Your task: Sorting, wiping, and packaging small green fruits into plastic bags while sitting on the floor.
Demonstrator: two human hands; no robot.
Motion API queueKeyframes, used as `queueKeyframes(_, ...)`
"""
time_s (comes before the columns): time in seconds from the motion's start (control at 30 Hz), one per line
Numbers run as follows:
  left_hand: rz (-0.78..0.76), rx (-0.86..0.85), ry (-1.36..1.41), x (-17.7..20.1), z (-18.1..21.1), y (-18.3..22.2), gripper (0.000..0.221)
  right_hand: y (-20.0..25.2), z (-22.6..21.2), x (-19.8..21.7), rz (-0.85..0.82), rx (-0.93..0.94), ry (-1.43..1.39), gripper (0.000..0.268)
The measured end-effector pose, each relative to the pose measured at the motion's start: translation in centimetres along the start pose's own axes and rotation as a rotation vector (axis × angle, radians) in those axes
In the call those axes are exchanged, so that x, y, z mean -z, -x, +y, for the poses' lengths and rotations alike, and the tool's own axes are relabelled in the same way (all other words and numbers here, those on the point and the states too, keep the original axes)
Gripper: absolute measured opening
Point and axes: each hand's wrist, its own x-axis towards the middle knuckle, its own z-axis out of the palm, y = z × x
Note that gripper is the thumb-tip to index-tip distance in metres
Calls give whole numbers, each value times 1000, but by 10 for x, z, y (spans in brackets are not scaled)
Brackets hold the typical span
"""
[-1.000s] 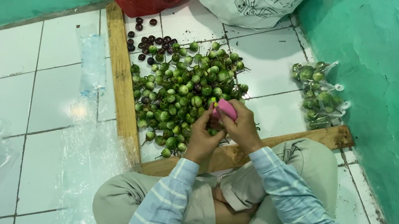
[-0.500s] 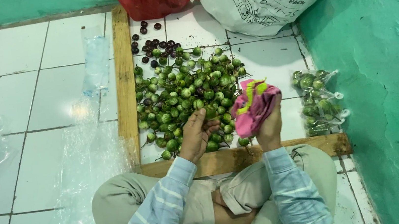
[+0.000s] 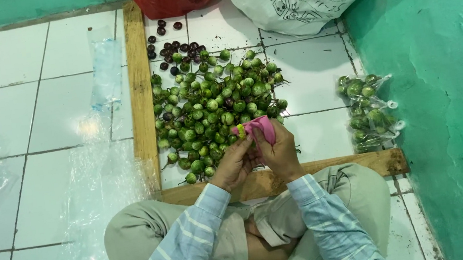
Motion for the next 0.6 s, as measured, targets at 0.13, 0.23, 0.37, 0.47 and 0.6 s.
queueKeyframes(0.13,-31,-35,-33,-1,1,1,23,1,-3,3,38,14,-133,24)
queueKeyframes(0.23,-27,-56,-53,11,4,-2,27,-4,-14,4,267,-5,-305,27)
queueKeyframes(0.37,-72,1,96,26,3,-10,36,-11,-34,15,338,-164,-559,37)
queueKeyframes(0.47,-52,5,148,-18,22,16,27,-8,-40,15,223,-164,-511,30)
queueKeyframes(0.6,12,-8,170,-14,17,13,27,5,-13,3,-155,46,-114,28)
